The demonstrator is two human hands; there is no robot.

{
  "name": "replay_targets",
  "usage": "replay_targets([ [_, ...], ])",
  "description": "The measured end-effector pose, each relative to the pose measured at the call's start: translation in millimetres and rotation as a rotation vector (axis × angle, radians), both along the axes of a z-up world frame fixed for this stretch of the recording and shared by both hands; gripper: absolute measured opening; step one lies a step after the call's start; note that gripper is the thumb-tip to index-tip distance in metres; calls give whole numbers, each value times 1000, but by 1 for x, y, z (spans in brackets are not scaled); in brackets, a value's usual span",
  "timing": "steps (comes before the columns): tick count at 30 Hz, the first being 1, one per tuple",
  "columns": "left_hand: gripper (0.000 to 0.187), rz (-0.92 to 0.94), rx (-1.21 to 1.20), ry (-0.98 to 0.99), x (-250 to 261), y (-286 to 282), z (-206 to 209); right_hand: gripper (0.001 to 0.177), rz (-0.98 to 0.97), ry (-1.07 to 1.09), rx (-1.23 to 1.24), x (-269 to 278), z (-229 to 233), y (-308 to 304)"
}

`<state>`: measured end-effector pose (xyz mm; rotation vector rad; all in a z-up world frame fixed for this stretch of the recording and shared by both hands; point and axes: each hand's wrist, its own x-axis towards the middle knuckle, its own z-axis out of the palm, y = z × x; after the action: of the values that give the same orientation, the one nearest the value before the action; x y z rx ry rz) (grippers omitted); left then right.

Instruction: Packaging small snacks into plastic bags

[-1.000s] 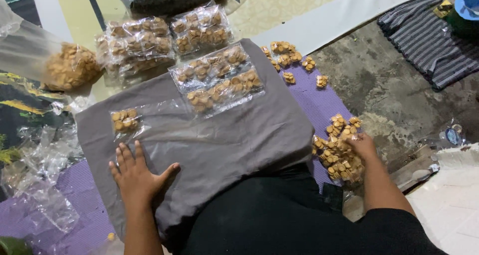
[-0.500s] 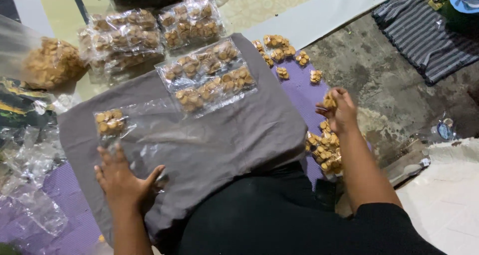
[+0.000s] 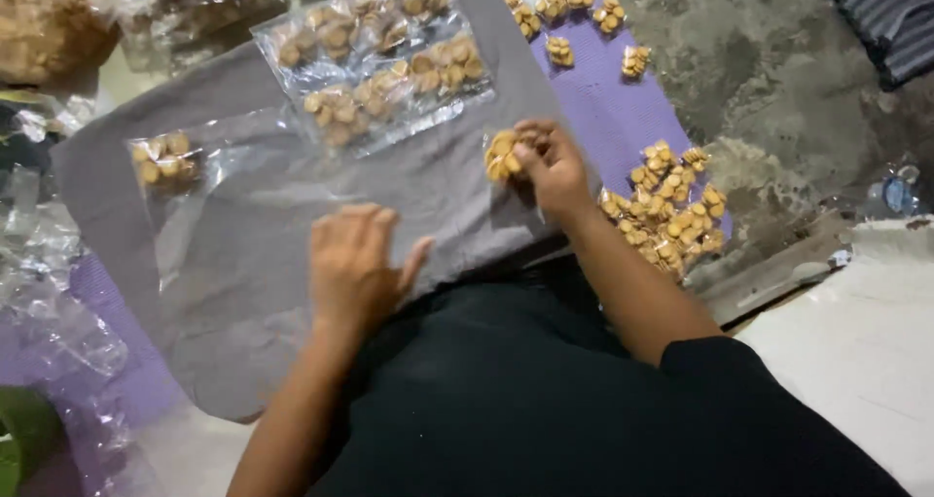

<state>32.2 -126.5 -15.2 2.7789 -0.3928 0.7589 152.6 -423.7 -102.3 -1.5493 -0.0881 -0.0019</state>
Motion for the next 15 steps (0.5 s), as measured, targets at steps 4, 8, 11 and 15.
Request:
replay_targets([
  [4,64,111,76,302,6,-31,-21,18,4,25,-354,-14,15,21],
  [8,69,153,206,510,18,-33,-44,17,79,-121,-210,-14,37,23],
  [11,46,209,292,420,16,-33,-59,21,131,-198,-237,-14,33,22],
  [15,45,209,190,640,19,-33,-21,26,155,-213,-268,-13,26,21],
])
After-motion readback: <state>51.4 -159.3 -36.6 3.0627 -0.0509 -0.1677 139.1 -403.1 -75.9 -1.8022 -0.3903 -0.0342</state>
